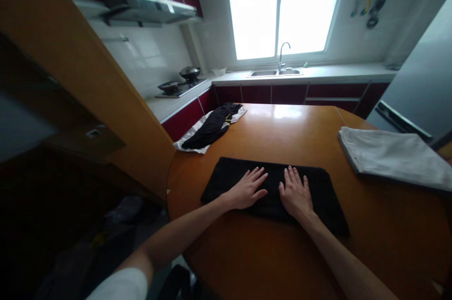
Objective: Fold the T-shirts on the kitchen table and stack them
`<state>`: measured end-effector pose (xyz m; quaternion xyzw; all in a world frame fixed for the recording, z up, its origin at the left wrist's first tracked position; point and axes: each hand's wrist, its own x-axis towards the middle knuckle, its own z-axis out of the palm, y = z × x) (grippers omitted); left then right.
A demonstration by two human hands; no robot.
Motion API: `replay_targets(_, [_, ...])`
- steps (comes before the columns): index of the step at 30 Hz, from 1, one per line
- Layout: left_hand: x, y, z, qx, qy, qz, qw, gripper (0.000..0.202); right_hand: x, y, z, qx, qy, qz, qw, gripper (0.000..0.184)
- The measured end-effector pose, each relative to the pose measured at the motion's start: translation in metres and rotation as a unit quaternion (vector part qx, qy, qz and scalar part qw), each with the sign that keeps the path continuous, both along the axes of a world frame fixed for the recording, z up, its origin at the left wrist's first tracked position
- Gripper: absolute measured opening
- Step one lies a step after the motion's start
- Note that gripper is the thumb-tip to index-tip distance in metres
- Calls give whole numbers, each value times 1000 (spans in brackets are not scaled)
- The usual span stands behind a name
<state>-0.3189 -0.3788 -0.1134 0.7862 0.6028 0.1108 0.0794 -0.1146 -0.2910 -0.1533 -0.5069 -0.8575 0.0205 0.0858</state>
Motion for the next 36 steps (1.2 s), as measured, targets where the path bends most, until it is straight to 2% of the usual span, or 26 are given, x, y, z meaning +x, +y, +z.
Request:
replay_targets(2, [-22, -11, 6, 10, 22, 33, 999, 67, 0, 0, 0, 4, 0, -1, 1000, 63])
replay_targets(5, [-57, -31, 7, 28, 66, 152, 986, 66, 0, 0, 0, 5, -6, -3, 1000, 64])
replay_targets(7, [-73, -42, 3, 19, 82, 205, 975, 66, -1, 0, 0, 2, -8, -5, 1000, 64])
replay_targets(10, [-83, -51, -5, 8, 88, 216, 972, 66, -1, 0, 2, 0, -10, -8, 1000, 63])
replay_targets(15, [-81, -48, -11, 20, 62, 222, 973, 61, -1, -1, 4, -4, -11, -11, 1000, 62])
replay_targets(19, [-91, -46, -9, 76, -2, 246, 966, 50, -2, 0, 4, -7, 1, -11, 1000, 61])
replay_targets(22, [-106, -46, -7, 114, -37, 296, 948, 45, -2, 0, 5, -12, 9, -8, 1000, 61])
replay_targets(25, [-120, -48, -7, 99, -29, 377, 920, 39, -2, 1, 6, -22, 18, -4, 1000, 60])
replay_targets(27, [-125, -49, -9, 81, -20, 408, 909, 33, -2, 2, 7, -26, 28, -3, 999, 60])
replay_targets(31, [-130, -47, -13, 66, -27, 408, 910, 28, -2, -1, 13, -3, 68, -5, 998, 59])
replay_targets(36, [-143, -39, -19, 40, -87, 415, 905, 38, -4, -9, 27, 52, 153, 18, 987, 54])
